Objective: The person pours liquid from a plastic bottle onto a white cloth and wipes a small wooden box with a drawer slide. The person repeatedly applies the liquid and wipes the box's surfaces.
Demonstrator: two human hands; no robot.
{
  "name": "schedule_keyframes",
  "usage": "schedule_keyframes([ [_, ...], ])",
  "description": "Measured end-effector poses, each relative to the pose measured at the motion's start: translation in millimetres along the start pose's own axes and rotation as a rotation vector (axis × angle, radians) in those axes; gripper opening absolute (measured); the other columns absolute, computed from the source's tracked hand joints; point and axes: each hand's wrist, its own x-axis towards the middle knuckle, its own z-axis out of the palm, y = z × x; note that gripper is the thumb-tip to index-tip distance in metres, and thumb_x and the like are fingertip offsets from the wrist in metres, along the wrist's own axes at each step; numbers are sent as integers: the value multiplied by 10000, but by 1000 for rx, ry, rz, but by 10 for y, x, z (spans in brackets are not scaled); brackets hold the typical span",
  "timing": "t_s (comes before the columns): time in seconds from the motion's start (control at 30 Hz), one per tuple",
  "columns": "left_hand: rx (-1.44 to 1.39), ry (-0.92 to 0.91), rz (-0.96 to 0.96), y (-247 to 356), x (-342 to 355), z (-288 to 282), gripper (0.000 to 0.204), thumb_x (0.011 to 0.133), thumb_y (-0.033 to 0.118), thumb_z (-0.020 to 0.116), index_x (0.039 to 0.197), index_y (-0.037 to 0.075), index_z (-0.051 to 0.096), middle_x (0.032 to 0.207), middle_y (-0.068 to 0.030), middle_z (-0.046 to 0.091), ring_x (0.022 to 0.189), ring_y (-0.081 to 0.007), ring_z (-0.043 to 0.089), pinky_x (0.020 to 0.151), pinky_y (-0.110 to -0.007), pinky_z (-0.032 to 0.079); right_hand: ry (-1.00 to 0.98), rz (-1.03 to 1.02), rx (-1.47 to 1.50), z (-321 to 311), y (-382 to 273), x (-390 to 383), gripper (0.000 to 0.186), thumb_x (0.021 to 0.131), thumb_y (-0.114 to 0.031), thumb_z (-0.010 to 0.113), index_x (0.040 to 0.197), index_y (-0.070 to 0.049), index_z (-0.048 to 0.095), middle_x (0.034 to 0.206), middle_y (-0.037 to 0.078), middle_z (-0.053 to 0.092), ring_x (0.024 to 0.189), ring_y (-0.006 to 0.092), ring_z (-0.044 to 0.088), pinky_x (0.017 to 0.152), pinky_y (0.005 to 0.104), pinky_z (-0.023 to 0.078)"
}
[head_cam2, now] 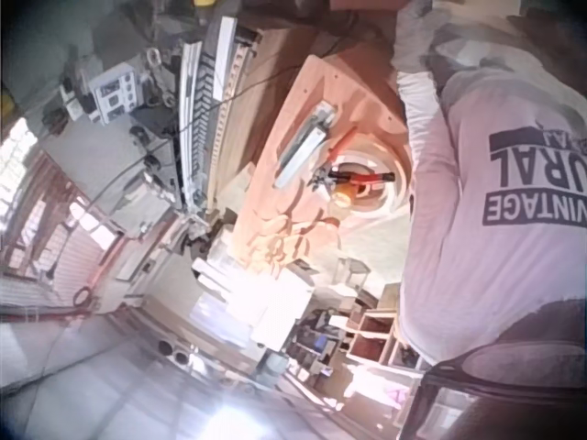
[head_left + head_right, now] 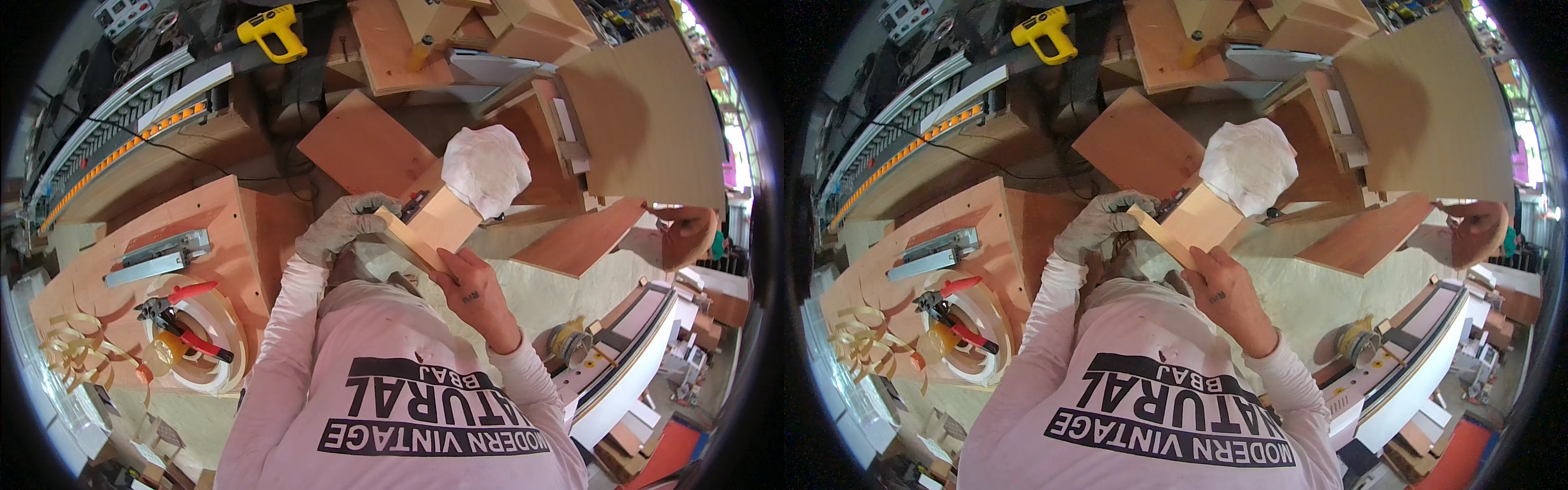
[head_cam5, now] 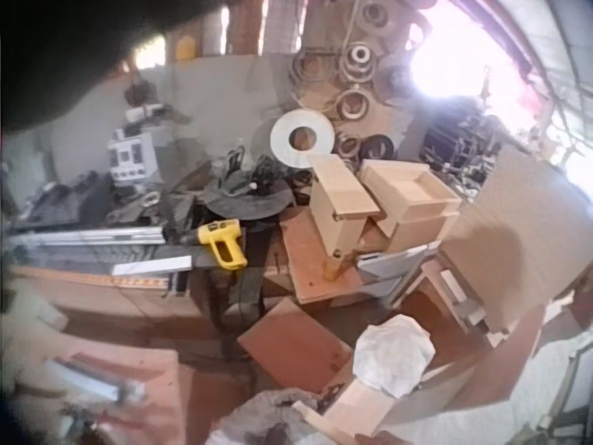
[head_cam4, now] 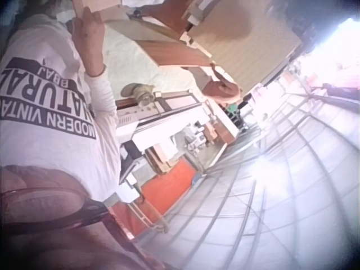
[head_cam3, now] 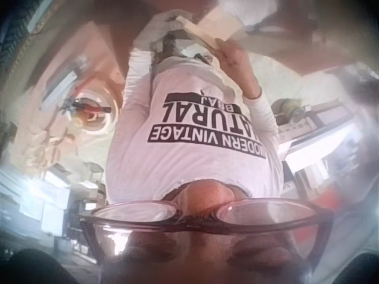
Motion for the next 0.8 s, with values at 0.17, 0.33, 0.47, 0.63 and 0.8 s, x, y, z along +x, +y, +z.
schedule_keyframes([
  [0.17,92,-45,-56,190,-17,-4,473,896,247,806,1282,13,663,1291,-75,661,1230,-168,592,1086,-323,460,61,-10,61,61,141,-200,335,864,-52,751,1176,33,662,860,199,614,717,396,625,627,451,504],
  [0.33,513,60,74,706,-133,239,597,815,271,835,1332,47,641,1372,-80,622,1306,-197,548,1116,-357,428,144,6,80,154,223,-317,320,865,-61,741,1163,19,652,888,204,617,754,425,636,643,476,513],
  [0.47,1386,-60,207,910,-70,387,632,748,252,831,1333,98,647,1369,-86,623,1337,-285,527,1150,-417,396,153,49,105,125,255,-406,306,860,-76,747,1140,10,658,896,202,621,771,426,646,655,485,526],
  [0.63,1732,-187,146,899,31,558,540,738,204,823,1257,136,695,1294,-71,646,1360,-297,492,1171,-448,366,215,41,114,148,258,-459,295,860,-87,749,1127,5,662,910,189,625,781,415,656,661,484,537],
  [0.8,1799,-164,158,909,58,581,473,728,177,837,1188,146,733,1231,-48,666,1344,-270,509,1164,-444,370,268,26,119,219,258,-525,316,873,-105,741,1162,-11,655,938,179,617,796,404,660,666,479,546],
])
